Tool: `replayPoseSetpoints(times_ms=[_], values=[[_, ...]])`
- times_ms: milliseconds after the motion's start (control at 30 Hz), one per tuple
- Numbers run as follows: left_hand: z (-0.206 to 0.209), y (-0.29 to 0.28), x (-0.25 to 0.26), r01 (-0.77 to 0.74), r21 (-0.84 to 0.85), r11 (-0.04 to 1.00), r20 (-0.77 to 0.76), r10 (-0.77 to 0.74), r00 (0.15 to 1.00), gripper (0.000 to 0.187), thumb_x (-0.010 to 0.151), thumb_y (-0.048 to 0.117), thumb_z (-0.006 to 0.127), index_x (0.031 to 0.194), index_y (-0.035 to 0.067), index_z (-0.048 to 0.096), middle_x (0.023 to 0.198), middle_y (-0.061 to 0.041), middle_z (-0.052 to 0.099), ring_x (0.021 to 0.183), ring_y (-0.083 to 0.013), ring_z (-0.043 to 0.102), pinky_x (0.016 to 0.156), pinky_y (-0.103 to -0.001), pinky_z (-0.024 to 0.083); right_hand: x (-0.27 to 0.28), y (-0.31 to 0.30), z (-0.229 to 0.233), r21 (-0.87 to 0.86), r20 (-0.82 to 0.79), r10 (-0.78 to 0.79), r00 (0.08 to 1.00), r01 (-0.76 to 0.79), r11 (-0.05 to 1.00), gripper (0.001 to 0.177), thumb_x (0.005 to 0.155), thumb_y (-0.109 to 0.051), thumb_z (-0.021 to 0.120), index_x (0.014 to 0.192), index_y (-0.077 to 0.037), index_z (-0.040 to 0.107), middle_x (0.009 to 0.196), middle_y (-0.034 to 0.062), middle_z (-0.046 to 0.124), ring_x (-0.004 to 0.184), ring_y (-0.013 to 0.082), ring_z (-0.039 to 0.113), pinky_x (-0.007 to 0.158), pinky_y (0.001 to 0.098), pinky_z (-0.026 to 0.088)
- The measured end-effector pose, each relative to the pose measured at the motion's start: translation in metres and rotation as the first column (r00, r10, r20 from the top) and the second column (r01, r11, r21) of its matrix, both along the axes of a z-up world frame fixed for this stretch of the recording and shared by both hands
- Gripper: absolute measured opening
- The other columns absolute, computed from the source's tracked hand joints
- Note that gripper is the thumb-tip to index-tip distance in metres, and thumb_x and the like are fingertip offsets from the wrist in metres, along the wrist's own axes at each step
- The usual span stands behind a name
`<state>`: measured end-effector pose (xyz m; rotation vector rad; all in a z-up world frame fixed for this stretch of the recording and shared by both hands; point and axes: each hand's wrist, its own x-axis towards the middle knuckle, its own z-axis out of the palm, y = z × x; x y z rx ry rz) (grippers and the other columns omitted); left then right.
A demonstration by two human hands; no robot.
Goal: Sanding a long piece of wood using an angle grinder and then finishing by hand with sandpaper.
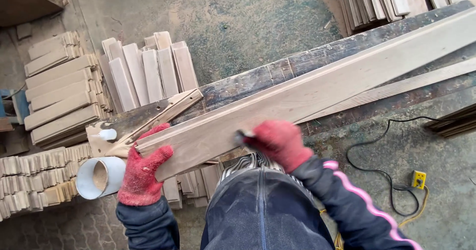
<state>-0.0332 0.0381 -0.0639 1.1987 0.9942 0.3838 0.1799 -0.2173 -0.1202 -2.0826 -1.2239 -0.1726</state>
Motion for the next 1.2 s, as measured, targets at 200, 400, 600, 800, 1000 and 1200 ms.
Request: replayPoseSetpoints(times_ms=[200,400,600,800,1000,1200], values=[[0.005,-0.003,0.01,-0.01,-0.05,0.999,0.007,0.011,1.0,0.064,0.068,-0.004,0.078,0.131,0.003,0.066,0.123,-0.02,0.071,0.1,-0.0327,0.073,0.081,-0.049,0.064,0.092,-0.111,-0.043,-0.581,-0.24,-0.623,0.745,0.404,0.707,0.043,0.094,-0.074,0.068,0.09,-0.031,0.071,0.076,0.0061,0.069,0.086,0.034,0.071,0.075,0.0433,0.056],[-0.002,0.007,0.01,0.009,-0.06,0.998,-0.012,-0.01,1.0,0.064,0.07,-0.004,0.077,0.133,0.004,0.066,0.123,-0.02,0.071,0.103,-0.033,0.072,0.083,-0.049,0.063,0.009,-0.019,-0.035,-0.012,-0.205,-0.196,0.959,0.198,0.98,0.034,0.087,-0.055,0.079,0.074,-0.027,0.064,0.068,-0.0017,0.067,0.066,0.024,0.069,0.062,0.0373,0.055],[-0.01,0.019,0.013,-0.015,-0.038,0.999,-0.022,0.014,1.0,0.065,0.07,-0.003,0.077,0.134,0.004,0.065,0.123,-0.021,0.07,0.103,-0.0352,0.072,0.084,-0.051,0.062,0.077,-0.09,-0.029,-0.121,-0.338,-0.296,0.894,0.27,0.955,0.03,0.093,-0.049,0.078,0.083,-0.023,0.067,0.072,0.0056,0.066,0.075,0.0311,0.069,0.067,0.0418,0.053],[0.003,0.013,0.023,-0.034,-0.032,0.999,-0.025,0.033,0.999,0.064,0.066,0.001,0.083,0.128,0.006,0.07,0.118,-0.016,0.074,0.1,-0.0273,0.073,0.082,-0.046,0.064,0.055,-0.027,-0.019,-0.207,-0.273,-0.18,0.945,0.125,0.97,0.035,0.087,-0.056,0.079,0.08,-0.024,0.066,0.069,0.0043,0.064,0.075,0.0296,0.069,0.068,0.0417,0.053],[-0.009,0.011,0.019,-0.091,-0.09,0.992,-0.024,0.089,0.996,0.063,0.064,-0.002,0.086,0.125,0.007,0.071,0.114,-0.019,0.075,0.095,-0.0334,0.075,0.079,-0.05,0.066,-0.015,0.094,0.017,-0.24,0.084,0.379,0.922,-0.35,0.905,0.03,0.087,-0.052,0.07,0.071,-0.029,0.058,0.064,-0.0068,0.057,0.061,0.021,0.064,0.056,0.0367,0.05],[0.002,0.005,0.017,-0.011,-0.141,0.99,-0.196,-0.017,0.98,0.051,0.076,-0.009,0.074,0.125,0.004,0.072,0.111,-0.017,0.078,0.087,-0.0283,0.076,0.084,-0.036,0.063,0.06,0.009,-0.025,-0.412,0.078,0.421,0.904,-0.355,0.839,0.025,0.08,-0.049,0.073,0.075,-0.028,0.061,0.069,-0.0048,0.06,0.067,0.0232,0.066,0.06,0.0388,0.054]])
